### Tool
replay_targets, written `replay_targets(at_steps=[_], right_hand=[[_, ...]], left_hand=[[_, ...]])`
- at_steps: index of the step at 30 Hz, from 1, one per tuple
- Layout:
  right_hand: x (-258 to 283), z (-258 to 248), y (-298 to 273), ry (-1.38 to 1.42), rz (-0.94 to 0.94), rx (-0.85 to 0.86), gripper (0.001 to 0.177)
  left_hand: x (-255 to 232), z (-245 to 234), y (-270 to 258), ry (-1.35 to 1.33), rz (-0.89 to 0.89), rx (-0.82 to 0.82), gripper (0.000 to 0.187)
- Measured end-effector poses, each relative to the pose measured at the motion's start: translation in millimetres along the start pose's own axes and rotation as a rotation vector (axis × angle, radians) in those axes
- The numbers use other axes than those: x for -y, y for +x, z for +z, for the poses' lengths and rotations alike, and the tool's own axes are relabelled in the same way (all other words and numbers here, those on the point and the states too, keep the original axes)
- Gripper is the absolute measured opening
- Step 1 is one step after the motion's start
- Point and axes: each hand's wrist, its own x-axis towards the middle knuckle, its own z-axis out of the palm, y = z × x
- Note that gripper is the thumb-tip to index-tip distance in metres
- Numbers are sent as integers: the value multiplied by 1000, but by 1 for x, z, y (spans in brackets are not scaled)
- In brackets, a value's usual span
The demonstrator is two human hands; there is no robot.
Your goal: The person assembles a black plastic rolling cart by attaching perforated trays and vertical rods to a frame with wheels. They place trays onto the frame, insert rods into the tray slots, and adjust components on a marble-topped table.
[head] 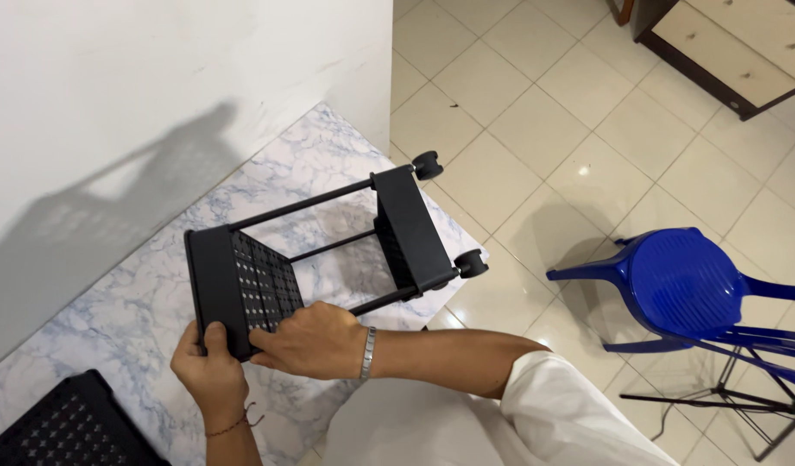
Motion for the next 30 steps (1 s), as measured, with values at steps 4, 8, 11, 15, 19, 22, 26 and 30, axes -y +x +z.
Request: replay_targets(at_steps=[4,8,11,15,19,22,26,30], right_hand=[[3,4,-7,-8,32,-44,41],[4,2,-11,-29,60,-24,42],[4,-10,-11,64,49,-48,40],[9,-25,-12,98,44,-27,36],[-7,-57,-29,131,-7,-175,37],[-41,-90,-48,245,79,-226,27],[-100,-123,-77,125,177,-286,25],[-163,-132,-95,178,312,-277,20]], left_hand=[[13,0,0,2,47,-14,19],[23,1,-1,-25,-118,-10,24],[18,14,2,-124,15,33,25],[11,14,-9,-122,-45,-31,31],[5,25,-23,-162,13,-82,39],[4,27,-42,13,-72,-221,41],[4,30,-68,-50,-78,-379,36],[10,41,-92,-103,-266,-572,27]])
